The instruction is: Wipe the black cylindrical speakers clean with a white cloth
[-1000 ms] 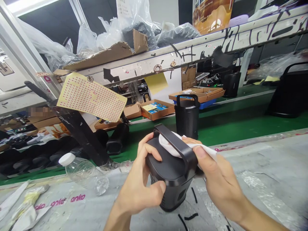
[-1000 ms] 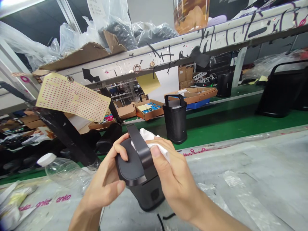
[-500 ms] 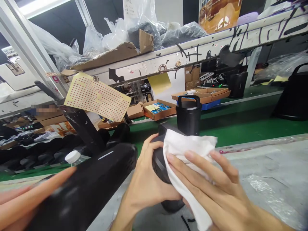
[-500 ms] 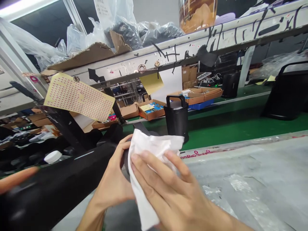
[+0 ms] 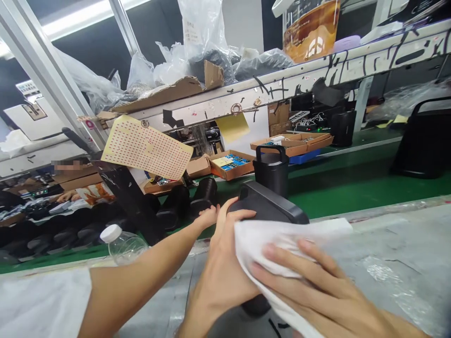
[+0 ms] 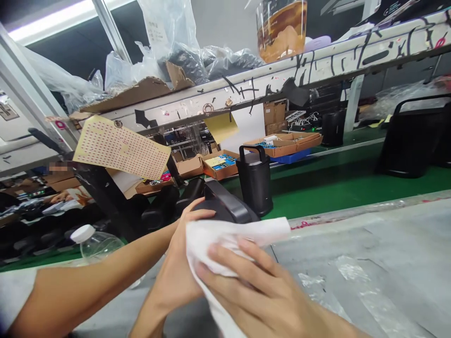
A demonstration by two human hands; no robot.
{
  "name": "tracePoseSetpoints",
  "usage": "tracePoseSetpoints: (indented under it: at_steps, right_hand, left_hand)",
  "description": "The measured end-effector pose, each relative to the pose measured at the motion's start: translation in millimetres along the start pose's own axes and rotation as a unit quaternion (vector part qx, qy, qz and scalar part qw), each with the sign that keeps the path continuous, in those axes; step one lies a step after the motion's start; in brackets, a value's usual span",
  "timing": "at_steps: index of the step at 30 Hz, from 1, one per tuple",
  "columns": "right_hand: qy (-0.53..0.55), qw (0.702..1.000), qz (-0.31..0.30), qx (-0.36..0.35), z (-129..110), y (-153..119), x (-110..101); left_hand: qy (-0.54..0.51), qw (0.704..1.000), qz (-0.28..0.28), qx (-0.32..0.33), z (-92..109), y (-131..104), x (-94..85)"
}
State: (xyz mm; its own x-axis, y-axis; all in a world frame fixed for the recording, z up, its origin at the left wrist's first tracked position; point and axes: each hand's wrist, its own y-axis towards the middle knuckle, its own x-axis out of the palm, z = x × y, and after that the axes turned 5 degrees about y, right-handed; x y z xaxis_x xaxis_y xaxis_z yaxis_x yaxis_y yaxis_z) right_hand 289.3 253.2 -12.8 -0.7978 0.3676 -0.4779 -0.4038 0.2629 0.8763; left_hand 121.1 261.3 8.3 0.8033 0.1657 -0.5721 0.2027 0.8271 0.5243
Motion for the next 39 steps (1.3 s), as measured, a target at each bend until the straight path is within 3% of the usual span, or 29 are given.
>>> tracePoseSetpoints:
  at_steps: [2,7,10,13,17,22,28,33,39]
  right_hand:
    - [0.045,0.995,0.031,0.079,2.5,5.1,2.7]
    - [0.124,0.974,0.066,0.179,17.0,10.6,-11.1]
    - [0.198,0.941,0.071,0.266,28.0,4.1,-22.8]
    - [0.263,0.906,0.062,0.325,34.6,1.4,-21.0]
    - [0.205,0.948,0.092,0.224,35.6,6.1,-3.4]
    - [0.151,0.972,0.104,0.147,34.8,8.0,2.5]
    - [0.143,0.976,0.096,0.132,30.8,7.7,-1.0]
    - [0.134,0.979,0.090,0.121,29.1,7.2,-1.4]
    - [0.120,0.984,0.087,0.101,30.4,2.6,-2.0]
  left_hand:
    - [0.002,1.000,-0.012,-0.021,1.4,0.0,-1.5]
    - [-0.014,0.995,-0.018,-0.100,10.1,2.0,-4.3]
    - [-0.051,0.991,-0.046,-0.113,9.6,0.4,-5.3]
    - [-0.091,0.990,-0.056,-0.094,3.6,-3.8,-6.8]
    - [-0.131,0.984,-0.086,-0.082,-2.8,-8.2,-11.9]
    - [-0.115,0.990,-0.047,-0.069,-2.5,-8.6,-16.0]
    - [-0.104,0.992,-0.016,-0.069,-1.7,-11.1,-18.9]
    - [-0.120,0.989,-0.044,-0.078,1.1,-10.6,-23.6]
    - [-0.110,0.990,-0.037,-0.075,5.4,-13.3,-22.5]
